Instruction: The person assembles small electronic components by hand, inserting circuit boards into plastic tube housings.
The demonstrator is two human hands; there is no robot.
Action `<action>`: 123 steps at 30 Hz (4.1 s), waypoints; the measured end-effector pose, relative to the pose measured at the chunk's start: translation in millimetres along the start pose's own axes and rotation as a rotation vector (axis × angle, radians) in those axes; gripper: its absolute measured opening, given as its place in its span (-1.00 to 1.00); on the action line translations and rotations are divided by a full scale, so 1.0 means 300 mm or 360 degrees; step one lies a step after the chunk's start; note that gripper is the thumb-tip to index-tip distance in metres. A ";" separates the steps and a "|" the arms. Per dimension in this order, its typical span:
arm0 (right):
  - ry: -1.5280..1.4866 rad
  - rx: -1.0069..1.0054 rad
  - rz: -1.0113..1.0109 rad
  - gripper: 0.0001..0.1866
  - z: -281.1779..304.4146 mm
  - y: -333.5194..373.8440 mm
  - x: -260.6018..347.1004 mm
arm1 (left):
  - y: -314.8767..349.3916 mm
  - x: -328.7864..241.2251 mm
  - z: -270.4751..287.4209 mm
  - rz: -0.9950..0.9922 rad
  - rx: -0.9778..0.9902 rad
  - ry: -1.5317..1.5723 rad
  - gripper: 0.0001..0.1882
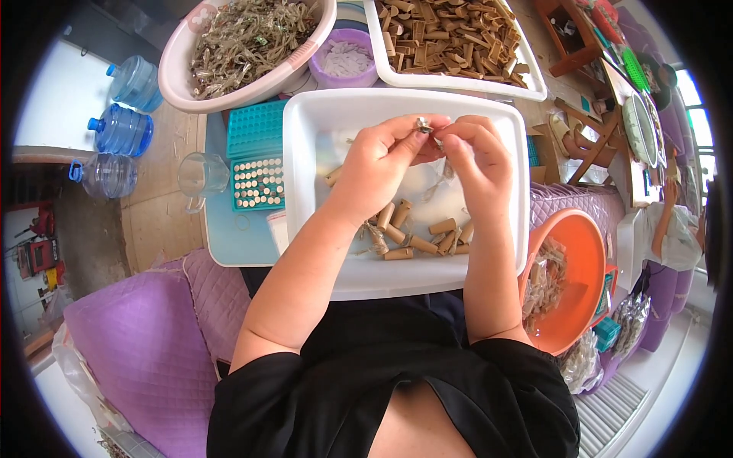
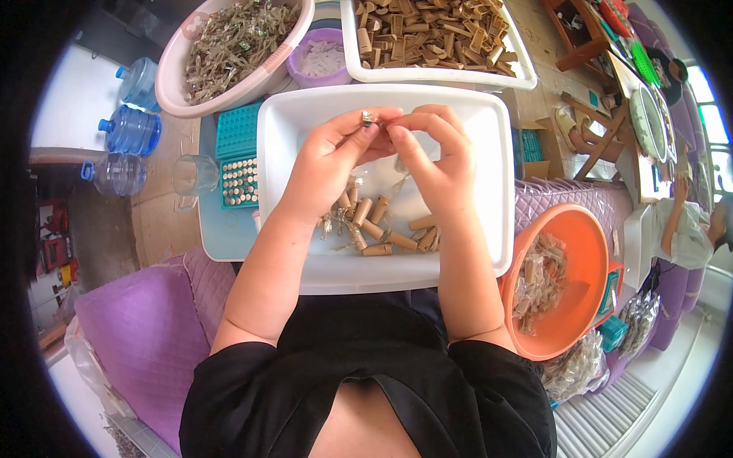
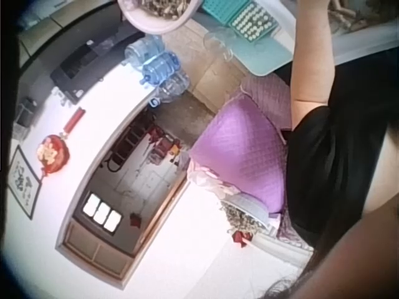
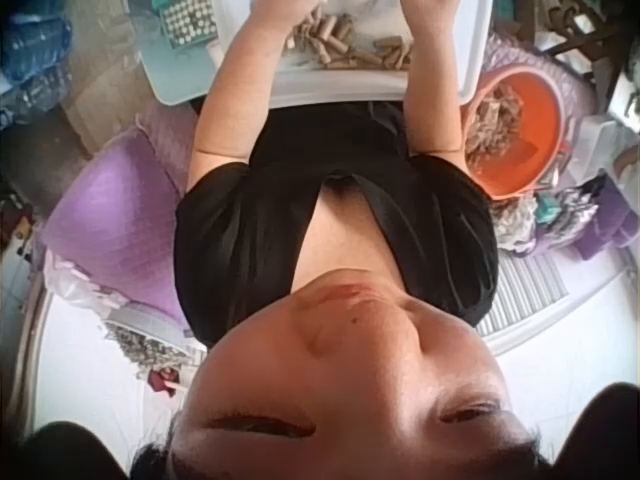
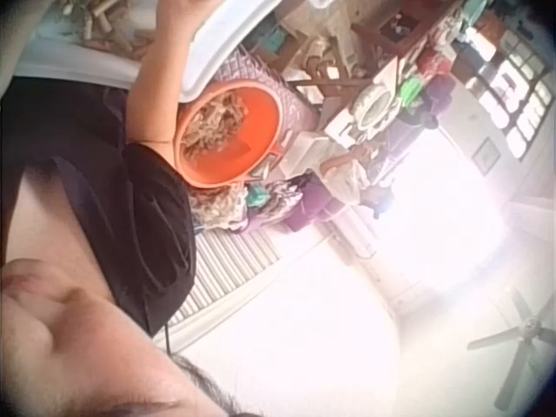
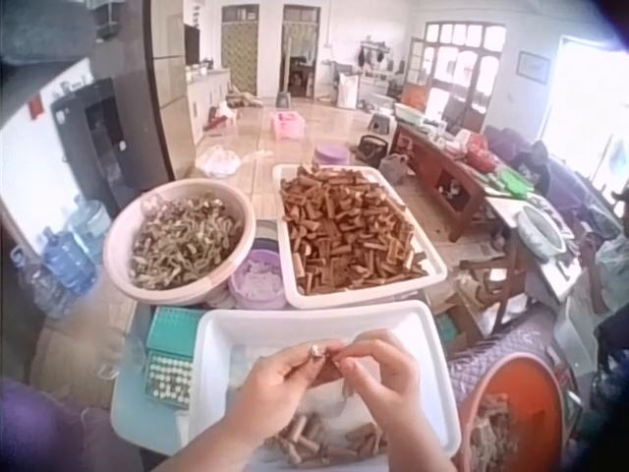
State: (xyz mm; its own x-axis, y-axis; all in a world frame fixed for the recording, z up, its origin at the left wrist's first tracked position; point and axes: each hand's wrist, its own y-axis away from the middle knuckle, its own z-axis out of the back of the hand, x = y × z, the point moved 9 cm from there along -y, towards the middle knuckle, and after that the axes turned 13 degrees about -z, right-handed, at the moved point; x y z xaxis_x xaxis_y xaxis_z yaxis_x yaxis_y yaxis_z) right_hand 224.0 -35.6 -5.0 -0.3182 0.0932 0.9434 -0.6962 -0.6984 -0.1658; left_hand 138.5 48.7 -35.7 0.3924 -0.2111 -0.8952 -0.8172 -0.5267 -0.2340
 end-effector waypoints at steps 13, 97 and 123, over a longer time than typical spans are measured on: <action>-0.0154 0.0286 0.0080 -0.69 -0.043 0.011 0.061 | -0.005 -0.025 0.036 0.0001 -0.0237 0.0203 -0.75; -0.0572 0.0152 -0.0260 -0.68 -0.010 0.005 -0.032 | -0.003 -0.112 0.081 -0.0401 -0.0263 -0.0558 -0.80; -0.0724 0.0139 -0.0369 -0.68 0.006 0.001 -0.058 | -0.002 -0.048 0.106 -0.0105 -0.0323 0.0001 -0.77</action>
State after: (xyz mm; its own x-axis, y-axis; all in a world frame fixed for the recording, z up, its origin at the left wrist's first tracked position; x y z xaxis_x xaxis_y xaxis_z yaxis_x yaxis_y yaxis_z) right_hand 230.4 -38.8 -20.9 0.1635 -0.0519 0.9852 -0.6529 -0.7544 0.0687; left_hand 120.0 78.4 -34.8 0.4425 -0.1714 -0.8802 -0.6882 -0.6943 -0.2108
